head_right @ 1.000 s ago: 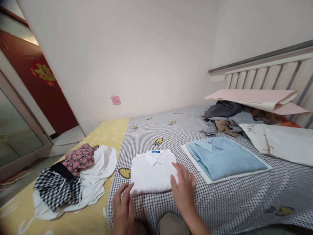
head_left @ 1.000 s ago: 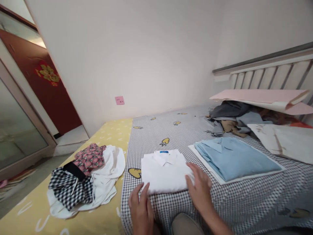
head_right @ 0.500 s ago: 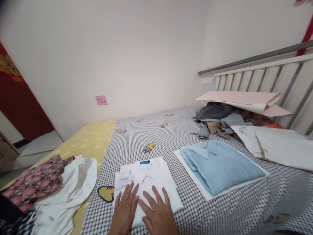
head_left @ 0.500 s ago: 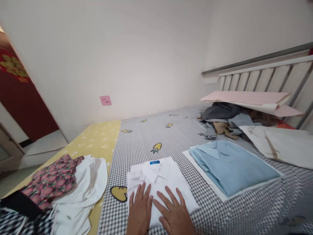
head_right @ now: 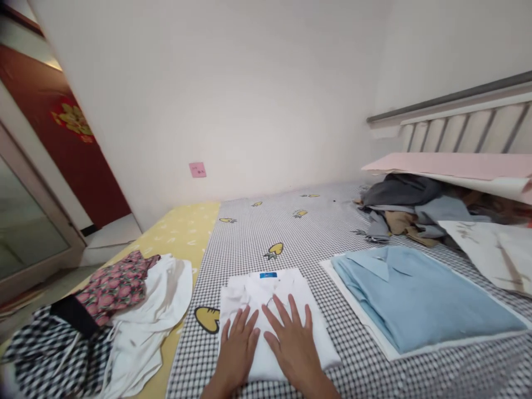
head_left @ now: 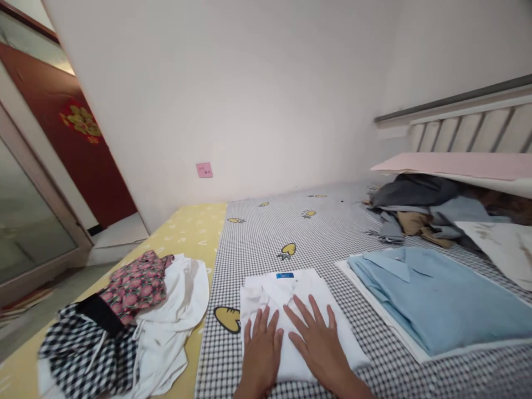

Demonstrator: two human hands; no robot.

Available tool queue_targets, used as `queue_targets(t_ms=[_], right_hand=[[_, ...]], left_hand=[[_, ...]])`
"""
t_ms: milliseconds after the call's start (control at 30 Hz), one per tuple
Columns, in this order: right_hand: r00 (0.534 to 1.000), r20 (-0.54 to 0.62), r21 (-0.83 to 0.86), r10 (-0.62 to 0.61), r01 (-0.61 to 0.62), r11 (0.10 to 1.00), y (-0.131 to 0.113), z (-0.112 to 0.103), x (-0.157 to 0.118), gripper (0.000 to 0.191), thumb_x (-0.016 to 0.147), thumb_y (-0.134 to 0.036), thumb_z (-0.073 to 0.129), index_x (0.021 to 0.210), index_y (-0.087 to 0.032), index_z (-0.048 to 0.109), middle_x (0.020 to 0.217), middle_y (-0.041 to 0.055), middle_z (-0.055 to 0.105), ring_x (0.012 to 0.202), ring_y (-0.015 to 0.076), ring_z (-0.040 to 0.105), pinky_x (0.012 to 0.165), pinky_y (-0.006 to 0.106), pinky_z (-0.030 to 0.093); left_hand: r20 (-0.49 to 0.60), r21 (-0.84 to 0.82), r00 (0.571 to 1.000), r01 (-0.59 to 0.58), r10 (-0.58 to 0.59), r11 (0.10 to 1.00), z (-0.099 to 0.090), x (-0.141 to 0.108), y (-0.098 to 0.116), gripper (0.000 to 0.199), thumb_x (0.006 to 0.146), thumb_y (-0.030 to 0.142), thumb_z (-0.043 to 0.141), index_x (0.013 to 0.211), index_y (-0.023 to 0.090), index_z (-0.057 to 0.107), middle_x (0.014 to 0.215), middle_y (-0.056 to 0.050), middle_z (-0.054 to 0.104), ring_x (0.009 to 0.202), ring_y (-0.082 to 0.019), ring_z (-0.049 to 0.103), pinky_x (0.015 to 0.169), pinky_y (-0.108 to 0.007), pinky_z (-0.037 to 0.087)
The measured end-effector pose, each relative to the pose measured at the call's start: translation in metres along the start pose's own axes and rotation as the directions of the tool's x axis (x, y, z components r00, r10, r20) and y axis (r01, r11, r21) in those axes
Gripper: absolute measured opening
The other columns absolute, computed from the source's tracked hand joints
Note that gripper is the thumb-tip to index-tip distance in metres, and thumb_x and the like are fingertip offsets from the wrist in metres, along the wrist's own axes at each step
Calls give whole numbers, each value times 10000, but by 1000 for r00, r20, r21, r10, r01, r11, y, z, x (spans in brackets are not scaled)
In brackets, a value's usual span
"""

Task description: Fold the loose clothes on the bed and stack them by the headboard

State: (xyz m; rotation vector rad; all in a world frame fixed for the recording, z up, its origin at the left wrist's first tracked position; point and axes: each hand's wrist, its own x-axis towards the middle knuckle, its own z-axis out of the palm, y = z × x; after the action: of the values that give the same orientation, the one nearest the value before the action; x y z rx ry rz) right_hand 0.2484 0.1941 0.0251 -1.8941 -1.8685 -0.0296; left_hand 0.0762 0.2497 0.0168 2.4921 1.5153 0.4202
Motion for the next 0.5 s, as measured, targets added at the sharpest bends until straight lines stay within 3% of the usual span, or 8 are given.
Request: queue_targets(t_ms=[100,167,233,267,400,500], right_hand=[[996,65,12,-56,55,998,9,13,2,458,1002,-499,397,1455,-555,365,1585,-87,383,1508,369,218,1131,770,109],[996,54,8,-65,65,998,13,20,1,450,1008,-502,378,1454,-561,363,1588,-93,372,1513,360,207,1134,765,105],[996,56,7,-71,71,997,16,22,0,450,1012,-495,369,1458,-557,360,1589,-95,364,1515,357,201,1139,757,108],[995,66,8,-72,72,997,16,22,-1,451,1013,-491,369,1458,-558,358,1589,-98,360,1515,356,203,1141,752,111],[989,131,14,-73,72,997,15,16,2,452,1009,-502,373,1456,-562,350,1588,-104,355,1509,352,226,1151,730,131],[981,181,37,-73,67,997,13,10,5,451,1009,-546,334,1459,-541,366,1596,-94,346,1514,345,215,1166,710,123]], left_hand=[[23,-54,1000,18,-17,998,-13,6,-2,443,982,329,395,1390,324,566,1564,-35,447,1458,-256,386,1182,-540,327],[-85,-18,995,44,-45,999,-23,12,-4,456,985,250,337,1355,268,602,1548,-75,475,1444,-243,407,1172,-526,339],[-202,41,977,80,-70,996,-29,20,-10,519,983,180,268,1432,237,523,1585,-99,414,1476,-242,352,1191,-554,290],[-205,65,976,95,-79,993,-30,24,-13,535,983,175,264,1476,241,462,1609,-101,368,1495,-253,312,1198,-586,255],[-7,116,986,169,-169,979,-21,38,-25,522,1004,309,306,1523,311,364,1649,-57,252,1527,-283,218,1204,-660,141],[54,108,969,235,-241,966,-16,46,-29,537,1001,359,302,1536,324,325,1661,-39,196,1542,-280,156,1211,-656,58]])
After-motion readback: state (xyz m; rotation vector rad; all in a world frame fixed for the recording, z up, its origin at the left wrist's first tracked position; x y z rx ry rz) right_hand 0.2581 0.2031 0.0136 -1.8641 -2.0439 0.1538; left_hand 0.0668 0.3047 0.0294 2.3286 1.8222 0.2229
